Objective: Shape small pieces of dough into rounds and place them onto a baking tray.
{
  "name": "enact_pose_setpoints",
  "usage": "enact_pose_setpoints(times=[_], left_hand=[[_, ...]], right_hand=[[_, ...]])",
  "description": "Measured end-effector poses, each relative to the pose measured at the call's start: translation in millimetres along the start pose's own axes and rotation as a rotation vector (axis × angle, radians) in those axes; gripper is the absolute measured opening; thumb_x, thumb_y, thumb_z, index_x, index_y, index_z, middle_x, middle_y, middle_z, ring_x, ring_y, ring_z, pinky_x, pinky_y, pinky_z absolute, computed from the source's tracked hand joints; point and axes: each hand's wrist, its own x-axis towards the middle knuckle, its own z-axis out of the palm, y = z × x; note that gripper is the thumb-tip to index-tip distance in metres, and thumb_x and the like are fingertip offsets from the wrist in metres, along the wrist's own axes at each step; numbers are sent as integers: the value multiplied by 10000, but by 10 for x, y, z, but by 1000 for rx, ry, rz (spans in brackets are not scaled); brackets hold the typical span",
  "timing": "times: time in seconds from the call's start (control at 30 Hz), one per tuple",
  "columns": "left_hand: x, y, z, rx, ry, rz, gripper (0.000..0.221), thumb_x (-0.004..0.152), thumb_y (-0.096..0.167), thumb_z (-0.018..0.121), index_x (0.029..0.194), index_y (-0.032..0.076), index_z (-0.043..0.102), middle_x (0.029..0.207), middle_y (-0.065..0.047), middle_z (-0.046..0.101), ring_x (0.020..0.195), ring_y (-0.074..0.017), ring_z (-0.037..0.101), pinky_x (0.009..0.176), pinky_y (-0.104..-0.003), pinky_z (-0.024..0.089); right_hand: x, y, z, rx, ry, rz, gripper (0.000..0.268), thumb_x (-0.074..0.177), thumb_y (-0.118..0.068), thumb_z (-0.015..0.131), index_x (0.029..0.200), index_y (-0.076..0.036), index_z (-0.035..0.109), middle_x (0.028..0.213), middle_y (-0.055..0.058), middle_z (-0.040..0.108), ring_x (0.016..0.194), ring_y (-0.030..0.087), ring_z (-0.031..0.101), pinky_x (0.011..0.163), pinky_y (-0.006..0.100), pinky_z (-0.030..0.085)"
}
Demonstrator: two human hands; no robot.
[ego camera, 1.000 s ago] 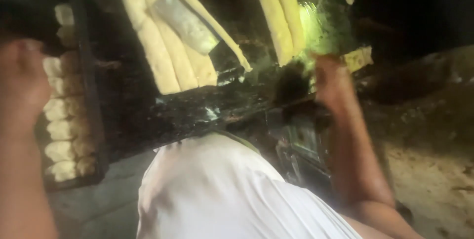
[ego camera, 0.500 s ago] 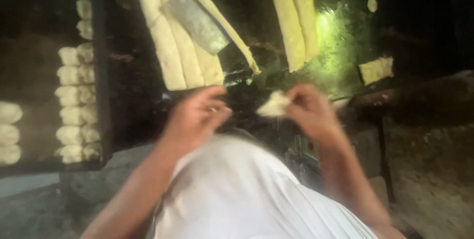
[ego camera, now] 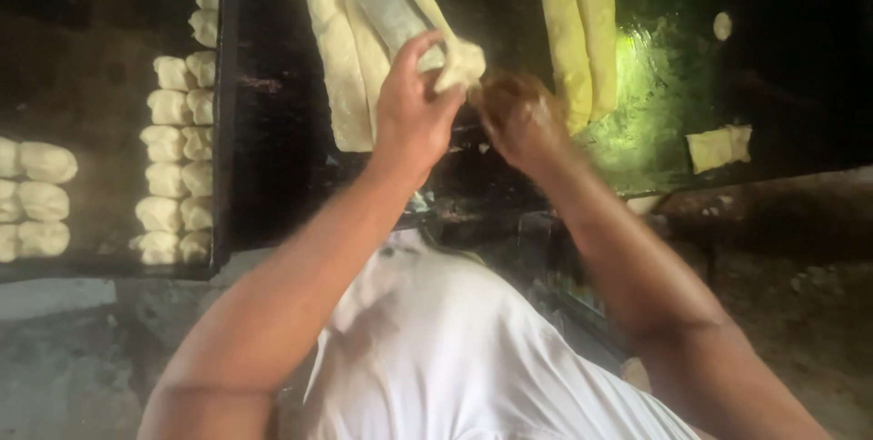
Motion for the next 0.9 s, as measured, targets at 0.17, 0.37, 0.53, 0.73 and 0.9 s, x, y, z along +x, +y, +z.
enact_pose_setpoints(times=[0.17, 0.37, 0.53, 0.73, 0.9], left_hand=[[228, -246, 271, 271, 50, 89, 305, 881, 78, 686, 1178, 14, 669, 1033, -133, 772, 918, -212, 743, 809, -330, 575], [238, -374, 422, 613, 103, 17, 222, 843, 144, 697, 1036, 50, 751, 952, -164, 770, 916, -322, 735, 785, -407, 547], [167, -477, 411, 639, 121, 18, 261, 855, 142, 670, 1090, 39, 714, 1009, -157, 764, 946, -307, 739, 807, -395, 555], [-267, -42, 675, 231, -246, -108, 299, 848, 13, 676, 1145, 2, 703, 1044, -92, 781, 924, -127, 720, 806, -295, 578], [-405, 153, 782, 330, -256, -183, 208, 918, 45, 666, 1117, -9, 686, 958, -64, 746, 846, -103, 680, 747, -292, 551]], right_hand=[[-585, 66, 14, 65, 21, -140, 105, 966, -125, 703, 1027, -49, 742, 1108, 143, 730, 1133, 329, 671, 990, 459, 534], [-678, 140, -549, 455, -378, -52, 169, 876, -91, 700, 1026, -63, 774, 999, 121, 775, 919, 268, 740, 815, 393, 591], [-692, 269, -666, 1007, -533, 387, 193, 806, -57, 758, 994, -88, 785, 968, 61, 805, 811, 171, 752, 620, 327, 584], [-518, 385, -402, 1195, 258, 540, 94, 935, -12, 719, 1029, -13, 726, 932, 59, 747, 850, 135, 718, 786, 247, 599], [-487, 624, -494, 1416, -117, 521, 264, 857, -35, 691, 1112, -73, 747, 1009, 30, 760, 946, 131, 701, 847, 250, 568]])
